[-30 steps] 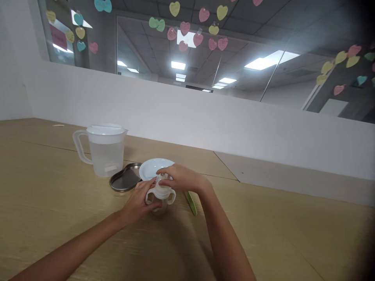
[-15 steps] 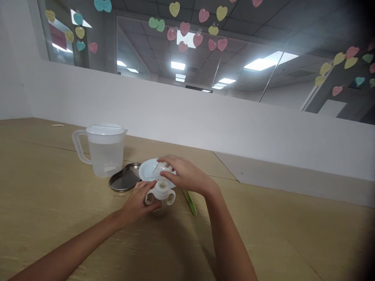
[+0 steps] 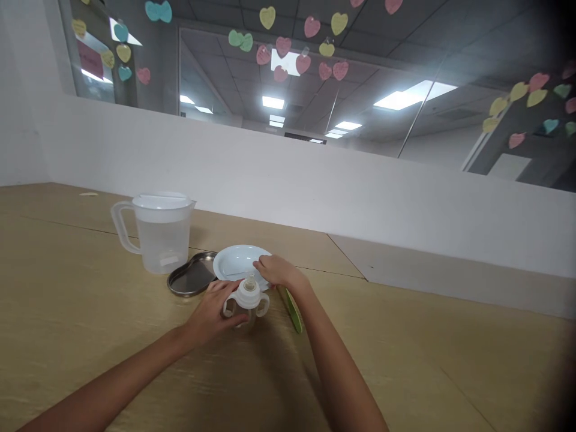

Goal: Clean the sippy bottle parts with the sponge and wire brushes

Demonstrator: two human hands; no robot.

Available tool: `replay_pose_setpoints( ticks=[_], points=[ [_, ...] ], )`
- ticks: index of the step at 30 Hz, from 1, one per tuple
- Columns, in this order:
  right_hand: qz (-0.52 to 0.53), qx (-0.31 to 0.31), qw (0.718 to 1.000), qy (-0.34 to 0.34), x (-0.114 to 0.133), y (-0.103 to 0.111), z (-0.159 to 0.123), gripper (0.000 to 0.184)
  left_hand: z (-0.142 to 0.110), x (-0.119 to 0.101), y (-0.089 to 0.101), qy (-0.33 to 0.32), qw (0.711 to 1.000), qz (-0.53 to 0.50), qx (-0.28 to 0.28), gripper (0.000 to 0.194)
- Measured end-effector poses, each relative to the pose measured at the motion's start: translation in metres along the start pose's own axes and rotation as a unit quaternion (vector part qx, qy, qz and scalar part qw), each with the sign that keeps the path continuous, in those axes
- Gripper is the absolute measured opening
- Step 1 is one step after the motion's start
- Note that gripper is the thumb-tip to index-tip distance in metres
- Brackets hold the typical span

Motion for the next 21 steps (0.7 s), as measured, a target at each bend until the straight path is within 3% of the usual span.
replay_pose_setpoints(
  ticks=[12, 19, 21],
  points=[
    [-0.003, -0.008, 1.000, -0.027, 0.000, -0.005, 0.003, 0.033, 0.001, -0.001, 0.000, -0.008, 1.000, 0.006, -0.001, 0.060],
    [0.020, -0.073, 0.997, 0.022, 0.005, 0.011, -0.008, 0.041, -0.001, 0.003, -0.003, -0.011, 1.000, 0.014, -0.006, 0.062],
    [0.049, -0.057, 0.996, 0.037, 0.011, 0.017, -0.017, 0.046, -0.002, 0.003, -0.003, -0.010, 1.000, 0.012, -0.009, 0.063]
  ],
)
Point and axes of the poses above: each hand's wrist, its own z-axis towards the middle knuckle, its own y-axis out of the back of the hand, x = y × z, the point moved 1 cm from there along z, towards the middle knuckle, and after that the axes turned 13 degrees about z, right-handed, at the moved point
